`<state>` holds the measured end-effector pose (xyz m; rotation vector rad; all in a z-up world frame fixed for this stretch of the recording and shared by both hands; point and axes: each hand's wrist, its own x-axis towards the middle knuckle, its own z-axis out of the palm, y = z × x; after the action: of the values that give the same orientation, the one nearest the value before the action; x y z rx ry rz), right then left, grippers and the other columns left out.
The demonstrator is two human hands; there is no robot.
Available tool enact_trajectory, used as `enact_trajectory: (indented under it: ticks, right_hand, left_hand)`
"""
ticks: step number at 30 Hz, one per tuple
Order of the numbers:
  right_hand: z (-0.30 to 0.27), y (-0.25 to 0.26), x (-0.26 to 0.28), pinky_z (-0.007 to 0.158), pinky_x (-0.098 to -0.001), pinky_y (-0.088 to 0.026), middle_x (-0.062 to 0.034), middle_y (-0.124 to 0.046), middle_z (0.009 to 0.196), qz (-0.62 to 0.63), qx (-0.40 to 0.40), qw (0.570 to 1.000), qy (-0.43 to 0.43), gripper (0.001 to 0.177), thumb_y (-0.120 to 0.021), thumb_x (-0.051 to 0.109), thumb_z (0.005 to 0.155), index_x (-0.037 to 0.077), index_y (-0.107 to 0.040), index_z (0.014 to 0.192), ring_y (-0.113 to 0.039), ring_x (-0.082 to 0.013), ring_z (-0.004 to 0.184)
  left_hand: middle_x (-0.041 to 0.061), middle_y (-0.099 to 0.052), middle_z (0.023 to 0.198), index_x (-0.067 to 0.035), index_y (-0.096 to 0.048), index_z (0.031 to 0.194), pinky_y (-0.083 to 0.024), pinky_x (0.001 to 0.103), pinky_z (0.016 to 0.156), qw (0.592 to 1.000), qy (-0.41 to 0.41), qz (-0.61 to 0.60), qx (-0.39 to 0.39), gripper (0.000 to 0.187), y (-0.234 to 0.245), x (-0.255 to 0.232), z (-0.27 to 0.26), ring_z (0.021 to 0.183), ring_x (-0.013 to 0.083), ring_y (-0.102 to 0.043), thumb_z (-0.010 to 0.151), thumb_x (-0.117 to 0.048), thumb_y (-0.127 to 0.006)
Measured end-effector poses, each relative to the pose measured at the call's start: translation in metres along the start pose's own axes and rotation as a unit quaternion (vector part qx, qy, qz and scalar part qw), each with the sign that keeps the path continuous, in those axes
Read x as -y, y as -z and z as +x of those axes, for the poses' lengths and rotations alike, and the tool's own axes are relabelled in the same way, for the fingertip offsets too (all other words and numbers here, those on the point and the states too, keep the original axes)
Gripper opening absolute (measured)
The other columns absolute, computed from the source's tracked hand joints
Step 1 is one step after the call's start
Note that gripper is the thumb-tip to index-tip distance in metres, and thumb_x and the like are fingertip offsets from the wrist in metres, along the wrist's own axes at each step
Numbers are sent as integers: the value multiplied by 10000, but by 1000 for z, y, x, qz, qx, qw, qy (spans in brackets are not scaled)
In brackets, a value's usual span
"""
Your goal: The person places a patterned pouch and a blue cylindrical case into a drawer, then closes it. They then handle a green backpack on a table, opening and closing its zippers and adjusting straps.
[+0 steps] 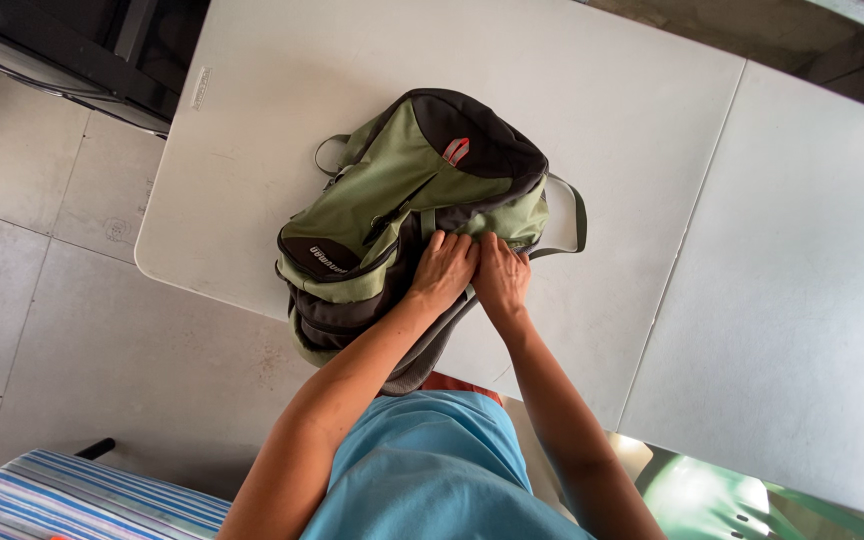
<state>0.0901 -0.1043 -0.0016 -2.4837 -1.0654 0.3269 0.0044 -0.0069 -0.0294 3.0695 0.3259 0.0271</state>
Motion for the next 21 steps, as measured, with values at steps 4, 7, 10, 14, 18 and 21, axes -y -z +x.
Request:
enact_trajectory:
  ticks: [4,7,10,14,18,21]
  right_hand:
    - [-1,24,8,781,-416,-437,-85,-700,867,61,-38,997,7,141,-673,20,858,68,-568,938,-682,-300,799]
    - [0,39,16,765,-414,-428,-88,-692,856,70,-57,996,22,126,-667,20,877,63,-557,919,-663,-307,774]
    - [1,47,22,761,-415,-424,-96,-690,864,61,-65,995,35,128,-670,20,876,61,-556,915,-656,-312,772]
    - [3,42,22,765,-412,-425,-90,-704,890,63,-54,996,42,131,-671,37,866,61,-573,950,-668,-310,797]
    - [-1,21,14,793,-423,-429,-101,-717,899,18,-29,999,31,166,-679,85,853,76,-612,1004,-691,-306,833]
    - [-5,0,8,820,-421,-431,-91,-730,917,-71,39,997,11,184,-670,93,811,89,-626,990,-709,-283,886]
  left_hand:
    - [53,-610,929,-100,-661,964,-378,430,975,999,9,5,-45,97,19,1,0,916,202,-588,898,-171,-667]
    - [43,-611,941,-115,-668,958,-368,437,996,999,2,25,-40,76,36,3,2,940,206,-594,898,-160,-676]
    - [34,-629,935,-123,-697,938,-356,442,1040,999,7,35,-20,81,47,4,6,960,198,-603,860,-142,-694]
    - [43,-654,920,-102,-739,923,-333,457,1089,999,10,20,29,75,44,3,11,971,205,-613,856,-123,-713]
    - [52,-660,948,-73,-745,987,-310,474,1127,999,15,3,42,134,22,0,6,992,208,-615,875,-101,-679]
    - [100,-650,977,-38,-724,1039,-288,481,1141,998,29,-8,63,192,2,-3,2,1036,247,-600,906,-102,-600]
